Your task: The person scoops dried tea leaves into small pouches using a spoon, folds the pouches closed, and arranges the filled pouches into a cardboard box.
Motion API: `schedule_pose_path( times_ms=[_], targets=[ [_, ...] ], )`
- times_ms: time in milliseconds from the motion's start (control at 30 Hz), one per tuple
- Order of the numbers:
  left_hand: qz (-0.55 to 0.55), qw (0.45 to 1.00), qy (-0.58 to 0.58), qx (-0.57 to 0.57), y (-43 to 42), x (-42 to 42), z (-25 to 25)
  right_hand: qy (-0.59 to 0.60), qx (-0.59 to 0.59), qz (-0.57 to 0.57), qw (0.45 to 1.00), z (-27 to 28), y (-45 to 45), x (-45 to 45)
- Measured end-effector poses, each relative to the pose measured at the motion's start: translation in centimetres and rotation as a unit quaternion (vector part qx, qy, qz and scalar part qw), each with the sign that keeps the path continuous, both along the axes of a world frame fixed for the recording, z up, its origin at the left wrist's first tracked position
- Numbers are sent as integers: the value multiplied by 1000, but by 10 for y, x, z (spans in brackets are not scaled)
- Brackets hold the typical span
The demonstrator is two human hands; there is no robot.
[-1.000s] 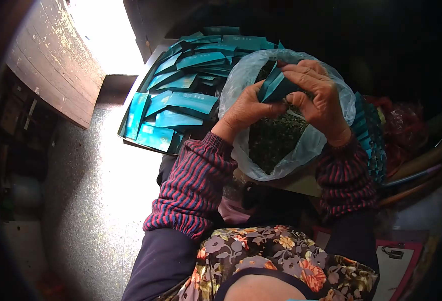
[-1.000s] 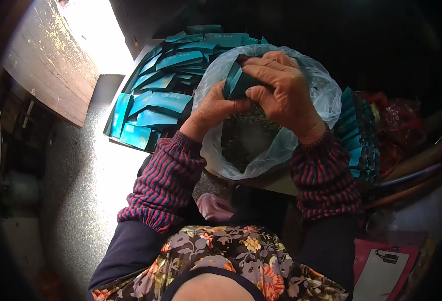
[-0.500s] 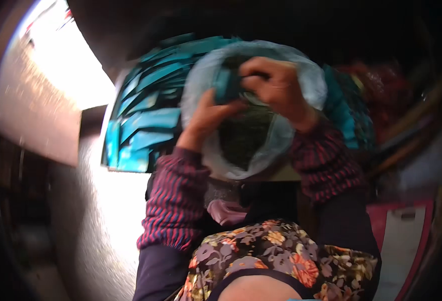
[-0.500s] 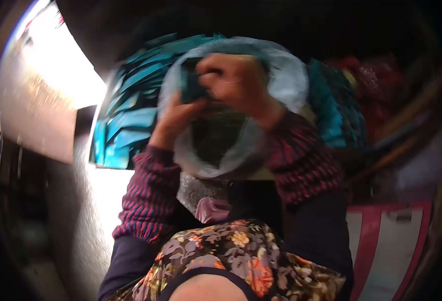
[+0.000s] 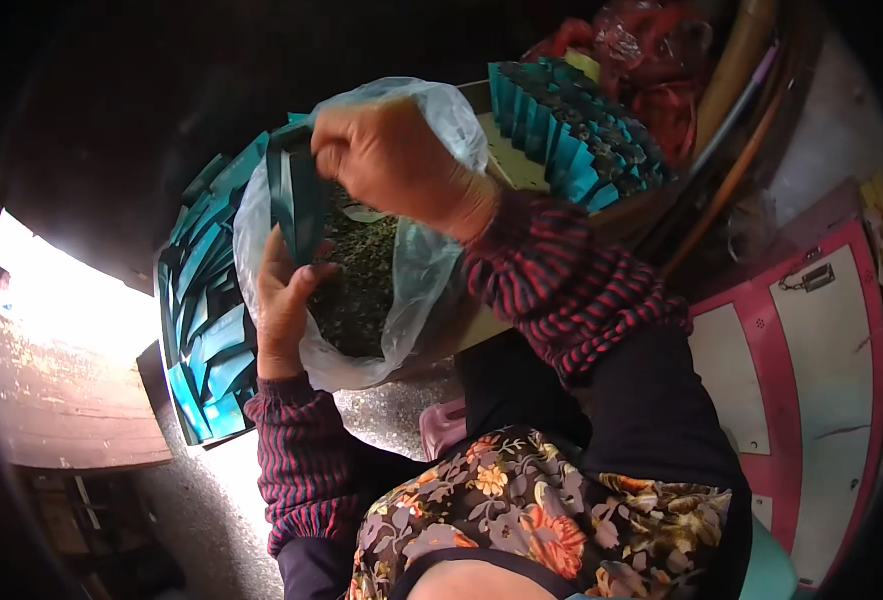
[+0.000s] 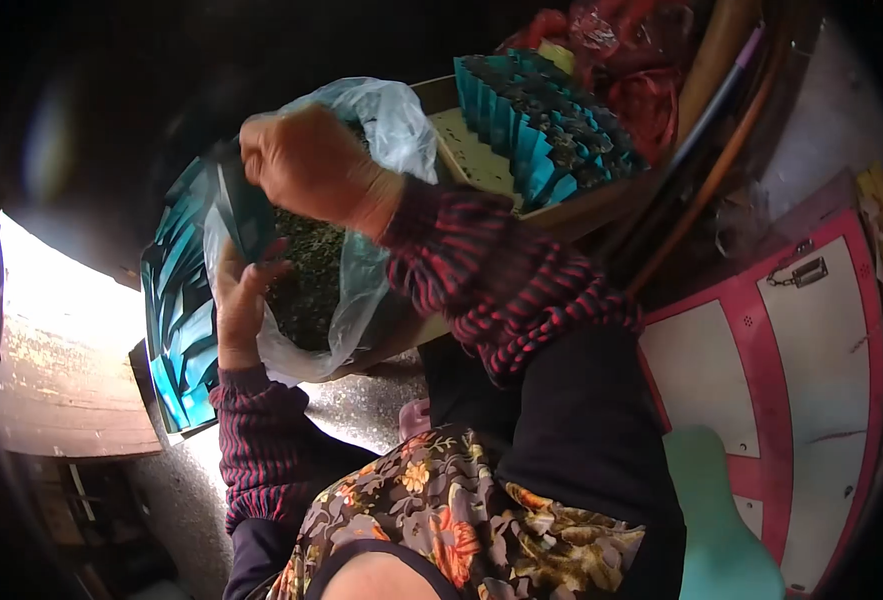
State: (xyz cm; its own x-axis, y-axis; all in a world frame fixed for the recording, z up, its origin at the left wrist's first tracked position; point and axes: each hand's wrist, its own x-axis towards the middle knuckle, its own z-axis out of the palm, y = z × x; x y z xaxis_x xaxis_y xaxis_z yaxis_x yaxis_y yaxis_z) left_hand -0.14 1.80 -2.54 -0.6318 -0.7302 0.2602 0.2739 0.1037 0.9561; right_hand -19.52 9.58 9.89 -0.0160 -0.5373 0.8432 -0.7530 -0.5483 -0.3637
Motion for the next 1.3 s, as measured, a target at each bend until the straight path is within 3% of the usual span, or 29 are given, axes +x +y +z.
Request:
schedule_pose_path(
  times_ms=[67, 200, 267, 333, 367, 433, 467, 567, 667, 767, 800, 900, 1167, 1300],
  targets=[
    [6, 1000, 22, -13, 0, 1, 3, 15, -70, -9, 997, 12, 1, -29],
    [-2, 1000, 7, -17, 2, 4, 10, 36, -54, -91, 994, 56, 43, -79],
    [3, 1000, -6, -17, 3, 4, 10, 189, -6, -187, 964, 52, 55, -114],
    [15, 999, -23, -27, 3, 3, 8, 49, 20, -168, 984, 72, 81, -123],
    [14, 999, -23, -25, 3, 3, 7, 105, -14, -219, 970, 71, 88, -133],
    [10, 999, -25, -26, 2, 3, 6, 38, 97, -239, 966, 73, 107, -142],
    [11, 999, -25, -28, 2, 2, 6, 61, 89, -282, 953, 71, 114, -142],
    [10, 999, -30, -23, 2, 3, 5, 38, 77, -268, 960, 63, 114, -159],
    [7, 999, -30, -19, 1, 5, 1, -47, 103, -296, 948, 53, 95, -177],
    [8, 999, -46, -5, 2, 6, 3, -99, 136, -223, 960, 16, 41, -268],
    [7, 999, -49, -4, 2, 6, 4, -3, 99, -318, 943, 20, 33, -243],
    [11, 998, -56, -5, 5, 5, 7, 49, 108, -432, 894, -4, -15, -255],
    [6, 994, -112, -9, 11, 4, 21, 79, 196, -475, 854, -56, -85, -258],
    [4, 992, -123, -13, 11, 6, 25, 137, 275, -512, 802, -62, -91, -254]
  ],
)
